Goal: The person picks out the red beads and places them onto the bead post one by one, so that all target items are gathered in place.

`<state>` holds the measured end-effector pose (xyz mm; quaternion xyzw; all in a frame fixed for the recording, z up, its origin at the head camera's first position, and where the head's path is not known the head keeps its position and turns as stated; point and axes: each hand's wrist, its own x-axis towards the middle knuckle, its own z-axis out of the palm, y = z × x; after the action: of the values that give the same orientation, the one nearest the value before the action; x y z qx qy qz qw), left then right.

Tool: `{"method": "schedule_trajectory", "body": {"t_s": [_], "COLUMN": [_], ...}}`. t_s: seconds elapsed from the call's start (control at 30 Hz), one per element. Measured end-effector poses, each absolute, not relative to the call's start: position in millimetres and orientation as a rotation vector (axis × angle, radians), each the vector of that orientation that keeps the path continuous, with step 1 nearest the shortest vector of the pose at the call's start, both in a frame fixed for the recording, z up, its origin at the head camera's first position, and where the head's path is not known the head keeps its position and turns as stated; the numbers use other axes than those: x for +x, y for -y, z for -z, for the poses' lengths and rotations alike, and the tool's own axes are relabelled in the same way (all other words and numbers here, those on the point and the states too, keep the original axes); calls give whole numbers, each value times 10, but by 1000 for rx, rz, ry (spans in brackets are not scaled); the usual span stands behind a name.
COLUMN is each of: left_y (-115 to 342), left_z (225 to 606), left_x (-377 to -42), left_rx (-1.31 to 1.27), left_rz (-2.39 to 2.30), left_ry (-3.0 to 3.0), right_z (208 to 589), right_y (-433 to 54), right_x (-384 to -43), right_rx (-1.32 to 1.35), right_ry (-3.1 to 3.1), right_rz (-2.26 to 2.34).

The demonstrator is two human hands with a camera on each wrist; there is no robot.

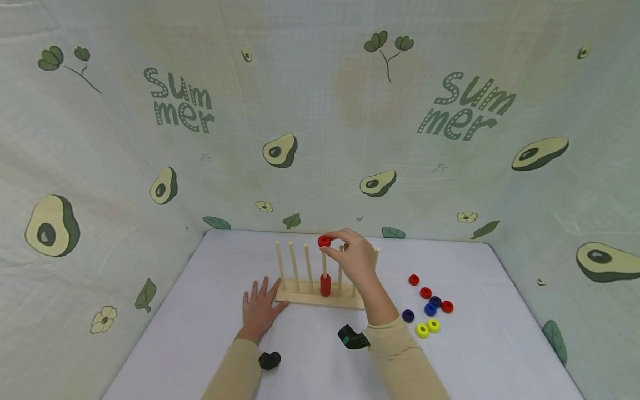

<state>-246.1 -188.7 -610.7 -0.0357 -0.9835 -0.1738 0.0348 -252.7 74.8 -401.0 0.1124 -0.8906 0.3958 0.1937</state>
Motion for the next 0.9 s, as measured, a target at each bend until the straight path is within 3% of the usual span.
{"method": "schedule_trajectory", "body": {"t_s": [0.9], "left_y": [1878], "left_z": [6100], "left_x": [-2452], "left_rx": [-113], "left_rz": [541], "left_ry": [3015], "right_z": [3964], "right_y": [-727], "right_x": [-2502], "right_rx": [290], "right_ry": [2614], "right_rz": [-1036]}}
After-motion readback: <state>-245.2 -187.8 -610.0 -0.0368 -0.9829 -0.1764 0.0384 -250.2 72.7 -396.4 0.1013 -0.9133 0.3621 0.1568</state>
